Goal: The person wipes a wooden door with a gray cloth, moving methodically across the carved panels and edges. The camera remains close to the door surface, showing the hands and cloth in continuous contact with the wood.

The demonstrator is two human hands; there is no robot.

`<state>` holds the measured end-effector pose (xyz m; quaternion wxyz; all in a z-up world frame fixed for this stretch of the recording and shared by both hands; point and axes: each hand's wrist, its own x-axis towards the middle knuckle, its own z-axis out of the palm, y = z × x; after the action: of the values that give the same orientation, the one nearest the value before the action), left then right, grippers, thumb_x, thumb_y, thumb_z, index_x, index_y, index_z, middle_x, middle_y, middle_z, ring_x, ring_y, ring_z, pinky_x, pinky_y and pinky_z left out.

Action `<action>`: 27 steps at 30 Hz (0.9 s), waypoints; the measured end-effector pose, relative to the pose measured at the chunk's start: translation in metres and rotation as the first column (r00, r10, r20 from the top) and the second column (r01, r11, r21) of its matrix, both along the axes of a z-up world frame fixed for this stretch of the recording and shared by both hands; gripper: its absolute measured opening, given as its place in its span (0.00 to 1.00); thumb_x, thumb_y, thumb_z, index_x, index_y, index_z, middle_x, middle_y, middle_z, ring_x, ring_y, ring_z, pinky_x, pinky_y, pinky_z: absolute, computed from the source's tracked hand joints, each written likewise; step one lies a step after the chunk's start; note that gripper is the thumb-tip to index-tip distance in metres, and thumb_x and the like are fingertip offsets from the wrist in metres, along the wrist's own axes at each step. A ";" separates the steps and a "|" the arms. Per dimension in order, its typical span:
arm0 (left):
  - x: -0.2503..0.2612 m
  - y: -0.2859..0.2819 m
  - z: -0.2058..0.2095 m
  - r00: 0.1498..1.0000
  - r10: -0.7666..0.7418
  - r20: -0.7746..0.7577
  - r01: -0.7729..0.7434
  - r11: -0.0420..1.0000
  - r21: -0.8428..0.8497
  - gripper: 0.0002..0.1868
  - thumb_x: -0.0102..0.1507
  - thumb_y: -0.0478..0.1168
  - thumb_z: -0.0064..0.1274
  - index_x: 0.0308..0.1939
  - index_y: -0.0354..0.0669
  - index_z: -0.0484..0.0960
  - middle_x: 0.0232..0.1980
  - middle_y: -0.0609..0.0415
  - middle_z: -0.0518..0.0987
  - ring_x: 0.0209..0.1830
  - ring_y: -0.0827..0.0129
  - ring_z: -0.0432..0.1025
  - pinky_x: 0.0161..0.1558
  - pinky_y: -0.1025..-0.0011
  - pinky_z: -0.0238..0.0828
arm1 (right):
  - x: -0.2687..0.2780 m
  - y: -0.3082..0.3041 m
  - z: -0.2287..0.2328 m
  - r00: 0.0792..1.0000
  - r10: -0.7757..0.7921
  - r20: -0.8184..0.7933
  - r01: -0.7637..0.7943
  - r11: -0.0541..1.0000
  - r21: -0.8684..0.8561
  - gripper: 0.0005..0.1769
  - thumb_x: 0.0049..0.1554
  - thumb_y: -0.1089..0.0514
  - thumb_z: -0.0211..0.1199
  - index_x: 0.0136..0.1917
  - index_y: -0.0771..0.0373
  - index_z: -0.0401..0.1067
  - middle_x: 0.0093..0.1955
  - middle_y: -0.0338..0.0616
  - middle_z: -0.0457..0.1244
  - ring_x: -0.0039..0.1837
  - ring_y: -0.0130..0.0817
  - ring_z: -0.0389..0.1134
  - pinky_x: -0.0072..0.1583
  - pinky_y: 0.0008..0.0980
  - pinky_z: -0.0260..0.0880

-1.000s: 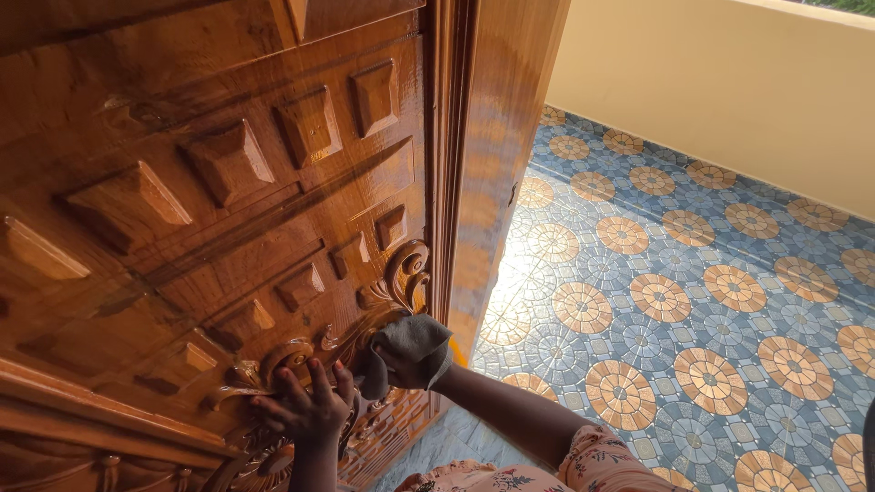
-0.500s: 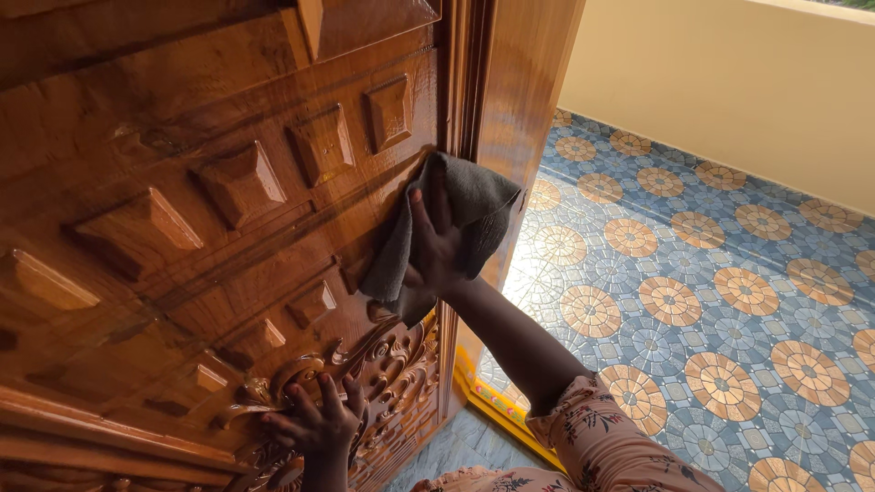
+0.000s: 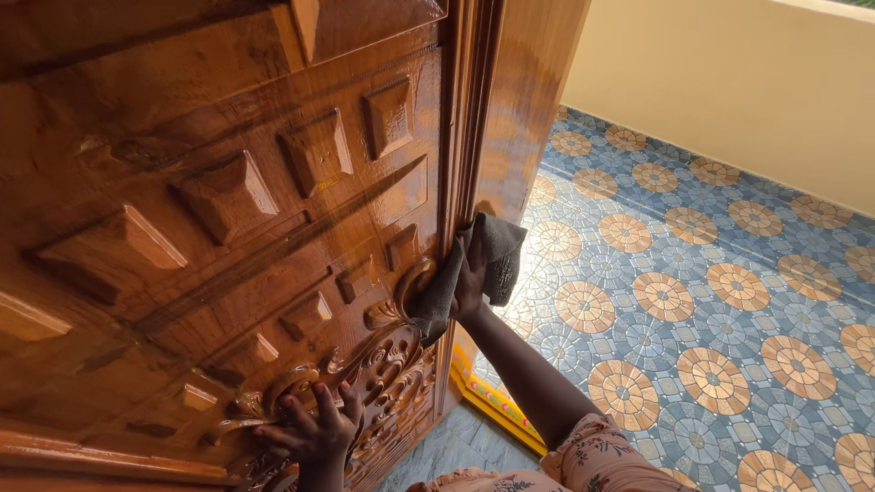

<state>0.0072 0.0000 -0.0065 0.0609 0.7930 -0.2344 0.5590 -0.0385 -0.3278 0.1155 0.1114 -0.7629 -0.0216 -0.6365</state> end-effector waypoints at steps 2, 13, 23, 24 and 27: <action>0.000 0.000 0.001 1.000 -0.002 0.009 0.002 1.000 -0.002 0.42 0.72 0.61 0.47 0.85 0.51 0.54 0.85 0.34 0.48 0.81 0.21 0.35 0.76 0.34 0.32 | -0.003 -0.004 -0.047 0.999 0.018 -0.045 -0.019 1.000 -0.018 0.40 0.68 0.40 0.39 0.84 0.66 0.45 0.85 0.65 0.40 0.88 0.63 0.35 0.85 0.56 0.35; -0.009 0.002 0.014 1.000 -0.003 -0.024 0.003 1.000 -0.003 0.43 0.72 0.61 0.47 0.86 0.52 0.51 0.86 0.38 0.46 0.81 0.21 0.36 0.76 0.34 0.32 | -0.079 0.028 -0.206 0.503 -0.082 -0.860 0.166 0.986 0.003 0.55 0.55 0.40 0.53 0.82 0.70 0.35 0.83 0.74 0.32 0.85 0.66 0.27 0.79 0.64 0.27; -0.011 0.005 0.017 1.000 -0.010 -0.016 0.010 1.000 0.012 0.42 0.73 0.61 0.47 0.86 0.51 0.51 0.86 0.36 0.47 0.82 0.22 0.35 0.77 0.34 0.30 | -0.049 0.005 -0.148 0.843 -0.200 -0.499 0.166 0.980 -0.112 0.52 0.60 0.38 0.49 0.84 0.68 0.33 0.86 0.74 0.28 0.87 0.65 0.23 0.82 0.64 0.29; -0.009 0.005 0.017 1.000 -0.016 -0.011 0.017 1.000 0.014 0.42 0.73 0.61 0.46 0.86 0.51 0.51 0.86 0.36 0.47 0.82 0.22 0.35 0.77 0.34 0.30 | -0.040 0.003 -0.129 0.875 -0.180 -0.449 0.159 0.984 -0.086 0.52 0.61 0.37 0.48 0.84 0.70 0.33 0.85 0.75 0.30 0.87 0.67 0.26 0.81 0.66 0.31; -0.009 0.003 0.017 1.000 -0.001 0.003 0.001 1.000 0.015 0.42 0.73 0.62 0.46 0.86 0.50 0.52 0.86 0.36 0.48 0.81 0.22 0.35 0.77 0.35 0.30 | -0.016 0.000 -0.059 0.951 -0.146 -0.271 0.133 0.989 -0.066 0.54 0.63 0.33 0.48 0.83 0.75 0.34 0.82 0.76 0.36 0.84 0.73 0.36 0.78 0.69 0.36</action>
<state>-0.0013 0.0035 0.0108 0.0551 0.7925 -0.2390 0.5584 -0.0545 -0.3277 0.0569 0.0499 -0.8459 0.0331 -0.5299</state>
